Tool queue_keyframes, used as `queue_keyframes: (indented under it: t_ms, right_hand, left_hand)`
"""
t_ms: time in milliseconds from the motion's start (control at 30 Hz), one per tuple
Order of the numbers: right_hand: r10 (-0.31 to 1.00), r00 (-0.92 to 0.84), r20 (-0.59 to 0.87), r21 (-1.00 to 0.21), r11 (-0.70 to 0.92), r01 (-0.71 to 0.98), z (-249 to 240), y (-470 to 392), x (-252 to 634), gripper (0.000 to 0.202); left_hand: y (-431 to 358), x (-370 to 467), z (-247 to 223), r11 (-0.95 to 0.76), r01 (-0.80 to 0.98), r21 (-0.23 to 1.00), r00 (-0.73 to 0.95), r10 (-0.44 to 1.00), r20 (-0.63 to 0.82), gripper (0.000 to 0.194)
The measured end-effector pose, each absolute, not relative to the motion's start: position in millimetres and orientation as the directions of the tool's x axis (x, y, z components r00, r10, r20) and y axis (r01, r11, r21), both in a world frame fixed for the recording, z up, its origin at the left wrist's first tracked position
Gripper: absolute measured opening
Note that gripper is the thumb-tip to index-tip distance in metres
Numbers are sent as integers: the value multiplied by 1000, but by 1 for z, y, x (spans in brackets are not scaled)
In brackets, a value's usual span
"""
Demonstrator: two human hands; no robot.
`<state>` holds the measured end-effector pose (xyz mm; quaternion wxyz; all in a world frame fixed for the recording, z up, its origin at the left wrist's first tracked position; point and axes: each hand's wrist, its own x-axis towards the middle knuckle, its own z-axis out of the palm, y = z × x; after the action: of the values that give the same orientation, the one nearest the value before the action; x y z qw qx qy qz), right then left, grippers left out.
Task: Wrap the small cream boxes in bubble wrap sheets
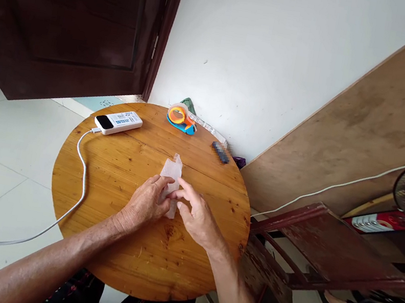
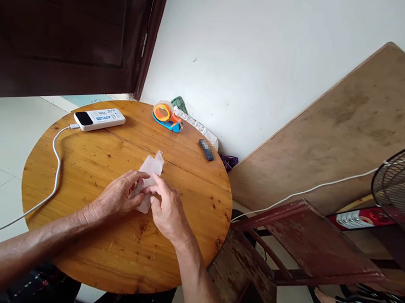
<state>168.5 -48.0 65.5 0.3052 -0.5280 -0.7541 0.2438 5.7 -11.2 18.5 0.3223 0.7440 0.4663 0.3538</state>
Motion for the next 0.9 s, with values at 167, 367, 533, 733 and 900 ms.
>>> queue_keyframes:
  t_ms: [167,367,533,733,900]
  right_hand:
    - [984,175,-18,-894,-95,438,66,-16,190,36]
    - [919,279,-278,-832,-375,409,59,40,197,16]
    - [915,246,-320,-780,-402,479,57,68,186,26]
    - [891,242,-384,-725,-454,518,54,80,179,34]
    - [904,244,-350,-719,-426,549,53,82,177,30]
  left_hand:
    - [-11,7,17,-435,496,752,372,889,268,53]
    - [-12,9,16,-479,534,697,396,869,295,51]
    - [-13,9,19,-448,529,721,409,879,246,47]
    - [-15,9,26,-432,557,709,413,885,214,41]
    - [-17,10,26,-446,581,681,408,883,230,38]
